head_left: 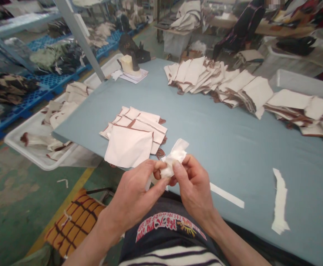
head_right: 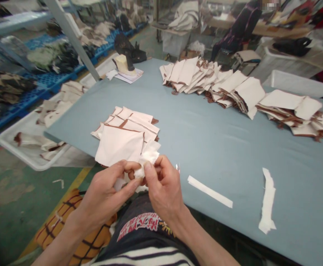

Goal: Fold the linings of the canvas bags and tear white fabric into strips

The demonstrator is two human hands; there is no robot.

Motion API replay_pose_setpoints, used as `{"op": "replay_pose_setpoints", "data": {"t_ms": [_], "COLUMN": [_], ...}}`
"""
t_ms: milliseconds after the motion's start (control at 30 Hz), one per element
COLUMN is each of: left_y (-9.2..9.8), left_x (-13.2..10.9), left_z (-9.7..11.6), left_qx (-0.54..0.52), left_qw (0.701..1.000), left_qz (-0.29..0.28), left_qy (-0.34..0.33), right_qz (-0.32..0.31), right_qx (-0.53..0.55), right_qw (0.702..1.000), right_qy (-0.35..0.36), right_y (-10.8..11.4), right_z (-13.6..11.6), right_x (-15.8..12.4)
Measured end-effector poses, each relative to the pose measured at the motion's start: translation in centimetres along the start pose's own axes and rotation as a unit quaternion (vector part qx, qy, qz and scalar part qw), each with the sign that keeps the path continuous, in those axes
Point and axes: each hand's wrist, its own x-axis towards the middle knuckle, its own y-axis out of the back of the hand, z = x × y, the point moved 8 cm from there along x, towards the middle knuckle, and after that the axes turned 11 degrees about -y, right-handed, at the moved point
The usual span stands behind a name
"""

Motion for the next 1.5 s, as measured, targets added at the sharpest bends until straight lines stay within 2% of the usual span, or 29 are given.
{"op": "replay_pose_setpoints", "data": {"t_ms": [167, 400, 500, 667, 767, 867, 1100, 1233, 1333, 1500], "left_y": [-0.8, -1.4, -1.8, -1.3, -1.2, -1.3, -0.3, 0.4, 0.7, 0.8], "left_x": [0.0, 0.2, 0.3, 0.2, -0.3, -0.8, -2.1, -2.9, -3.4, -3.5], "left_z": [0.0, -0.8, -0.7, -0.7, -0.9, -0.7, 0.3, 0.9, 0.3, -0.8], "left_qx": [-0.022, -0.100, -0.139, -0.212, -0.239, -0.250, -0.280, -0.302, -0.311, -0.307], "left_qw": [0.999, 0.991, 0.985, 0.971, 0.966, 0.965, 0.957, 0.951, 0.947, 0.945], "left_qz": [-0.024, -0.009, -0.009, 0.036, 0.038, 0.028, 0.070, 0.070, 0.074, 0.093], "left_qy": [0.010, 0.091, 0.105, 0.100, 0.093, 0.072, 0.026, 0.011, 0.041, 0.069], "right_qz": [-0.009, -0.025, -0.038, -0.036, -0.033, -0.024, 0.026, 0.004, -0.018, -0.098], "right_qx": [-0.015, 0.003, 0.009, 0.051, 0.079, 0.087, 0.127, 0.132, 0.137, 0.171], "right_qw": [1.000, 0.999, 0.998, 0.995, 0.989, 0.988, 0.982, 0.979, 0.976, 0.964], "right_qy": [-0.016, -0.032, -0.040, -0.079, -0.118, -0.124, -0.138, -0.156, -0.166, -0.180], "right_y": [0.4, 0.6, 0.5, 0.9, 1.0, 0.9, 1.6, 1.4, 0.9, -0.6], "right_z": [0.4, 1.0, 1.2, 1.8, 2.6, 2.8, 3.6, 4.1, 4.3, 4.8], "right_x": [0.1, 0.1, 0.0, 0.8, 1.6, 2.0, 3.2, 3.8, 3.4, 1.6]}}
